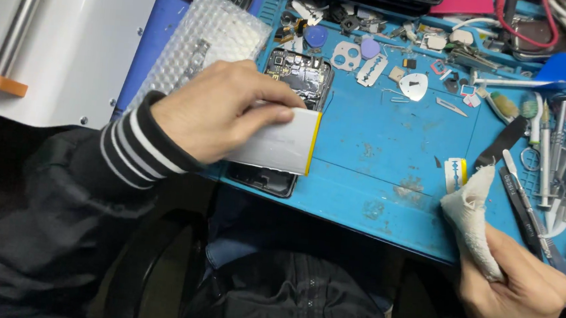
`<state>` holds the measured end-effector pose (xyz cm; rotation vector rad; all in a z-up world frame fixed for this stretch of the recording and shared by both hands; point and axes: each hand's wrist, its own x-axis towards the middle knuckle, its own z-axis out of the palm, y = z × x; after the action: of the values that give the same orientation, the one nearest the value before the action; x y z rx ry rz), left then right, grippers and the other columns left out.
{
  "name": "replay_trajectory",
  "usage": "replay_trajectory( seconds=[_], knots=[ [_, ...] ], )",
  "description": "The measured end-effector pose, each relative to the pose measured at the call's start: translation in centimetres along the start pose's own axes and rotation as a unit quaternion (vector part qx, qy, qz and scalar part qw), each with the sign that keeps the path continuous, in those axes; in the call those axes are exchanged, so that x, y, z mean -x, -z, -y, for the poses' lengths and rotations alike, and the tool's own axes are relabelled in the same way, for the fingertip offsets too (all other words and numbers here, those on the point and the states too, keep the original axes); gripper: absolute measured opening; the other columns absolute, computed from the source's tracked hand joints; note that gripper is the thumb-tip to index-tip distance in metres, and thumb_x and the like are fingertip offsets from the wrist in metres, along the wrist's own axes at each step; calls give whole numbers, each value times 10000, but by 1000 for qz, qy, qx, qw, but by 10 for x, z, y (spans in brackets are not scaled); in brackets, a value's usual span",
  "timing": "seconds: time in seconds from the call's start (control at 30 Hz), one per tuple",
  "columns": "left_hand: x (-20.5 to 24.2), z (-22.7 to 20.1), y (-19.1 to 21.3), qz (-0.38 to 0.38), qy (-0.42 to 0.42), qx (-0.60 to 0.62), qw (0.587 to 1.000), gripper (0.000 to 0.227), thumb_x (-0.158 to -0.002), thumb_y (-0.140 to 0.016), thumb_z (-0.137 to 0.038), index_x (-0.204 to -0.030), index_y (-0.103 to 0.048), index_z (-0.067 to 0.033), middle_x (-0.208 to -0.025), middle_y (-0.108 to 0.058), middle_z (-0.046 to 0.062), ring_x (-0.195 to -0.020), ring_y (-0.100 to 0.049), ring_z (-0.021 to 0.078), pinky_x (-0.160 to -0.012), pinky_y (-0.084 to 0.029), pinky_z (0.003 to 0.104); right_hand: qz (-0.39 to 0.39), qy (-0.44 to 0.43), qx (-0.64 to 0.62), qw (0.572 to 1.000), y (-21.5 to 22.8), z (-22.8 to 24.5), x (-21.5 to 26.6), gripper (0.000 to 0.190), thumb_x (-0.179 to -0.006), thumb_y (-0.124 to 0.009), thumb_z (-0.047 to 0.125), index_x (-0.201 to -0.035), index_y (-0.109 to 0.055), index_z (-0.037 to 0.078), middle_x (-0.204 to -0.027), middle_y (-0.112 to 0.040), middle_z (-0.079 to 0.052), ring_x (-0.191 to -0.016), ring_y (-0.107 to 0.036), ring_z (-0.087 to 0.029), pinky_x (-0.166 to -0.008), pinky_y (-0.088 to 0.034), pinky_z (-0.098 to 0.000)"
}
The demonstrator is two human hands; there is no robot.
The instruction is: The person wipes a smartphone battery with a cloth, sprays liquid onto the cloth, and continues wiping the battery. Then the person picks up a smartphone and uses a small orange tool to pry along the screen edges.
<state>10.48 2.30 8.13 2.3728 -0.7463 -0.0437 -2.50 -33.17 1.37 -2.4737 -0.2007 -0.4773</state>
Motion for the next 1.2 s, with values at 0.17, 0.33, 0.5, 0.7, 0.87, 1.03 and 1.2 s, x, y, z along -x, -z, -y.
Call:
replay_trajectory(
  seconds=[0.17, 0.33, 0.5, 0.7, 0.87, 1.03, 1.2],
  knots=[
    [-11, 11, -12, 37, 1, -111, 993, 191, -957, -605, -297, -1094, -728, -249, -790, -666, -15, -808, -516, 179, -808, -317, 390, -28, -39, -33, 998, -2, -1, -4, 308, -722, -696, -121, -1007, -760, -24, -704, -717, -76, -445, -489, -135, -473, -415, -267],
    [-15, 22, -15, 57, 17, -124, 991, 197, -959, -589, -349, -1074, -736, -286, -767, -683, -36, -782, -507, 153, -814, -286, 386, -33, -31, -61, 997, -9, -27, -1, 393, -619, -697, -88, -982, -789, 30, -859, -828, -57, -607, -752, -89, -599, -589, -210],
    [-16, 19, -16, 64, 45, -109, 991, 232, -947, -596, -422, -1061, -761, -305, -864, -778, -96, -795, -524, 139, -834, -270, 392, -11, -47, -67, 997, -11, -34, 3, 440, -603, -729, -64, -1020, -802, 53, -960, -852, -61, -735, -835, -108, -707, -654, -222],
    [-14, 20, -20, 31, 72, -79, 994, 203, -884, -691, -368, -1064, -752, -296, -879, -764, -118, -852, -580, 126, -932, -240, 422, -13, -24, -62, 998, -12, -36, 2, 450, -602, -717, -66, -1028, -796, 54, -968, -844, -63, -714, -822, -98, -694, -643, -212],
    [-10, 21, -23, 4, 41, -103, 994, 270, -869, -701, -393, -1098, -741, -257, -1089, -734, -75, -958, -589, 162, -947, -246, 469, -13, -43, -45, 998, -9, -28, 1, 457, -608, -718, -93, -1034, -798, 52, -1000, -834, -66, -698, -808, -110, -648, -626, -222],
    [21, -29, -6, -63, -92, -13, 994, 200, -882, -718, -235, -1062, -733, -150, -826, -720, -45, -689, -579, 125, -806, -384, 324, -42, -36, -48, 997, -12, -36, 7, 391, -663, -712, -100, -1034, -780, 4, -885, -810, -103, -578, -730, -111, -548, -567, -223],
    [74, -65, -22, -49, -158, 83, 983, 202, -912, -689, -80, -1114, -701, -81, -920, -753, -2, -700, -650, 150, -764, -447, 277, -95, -89, -86, 988, -7, -66, 34, 287, -742, -781, -119, -1025, -736, -99, -759, -695, -152, -573, -554, -154, -562, -431, -254]
  ],
)
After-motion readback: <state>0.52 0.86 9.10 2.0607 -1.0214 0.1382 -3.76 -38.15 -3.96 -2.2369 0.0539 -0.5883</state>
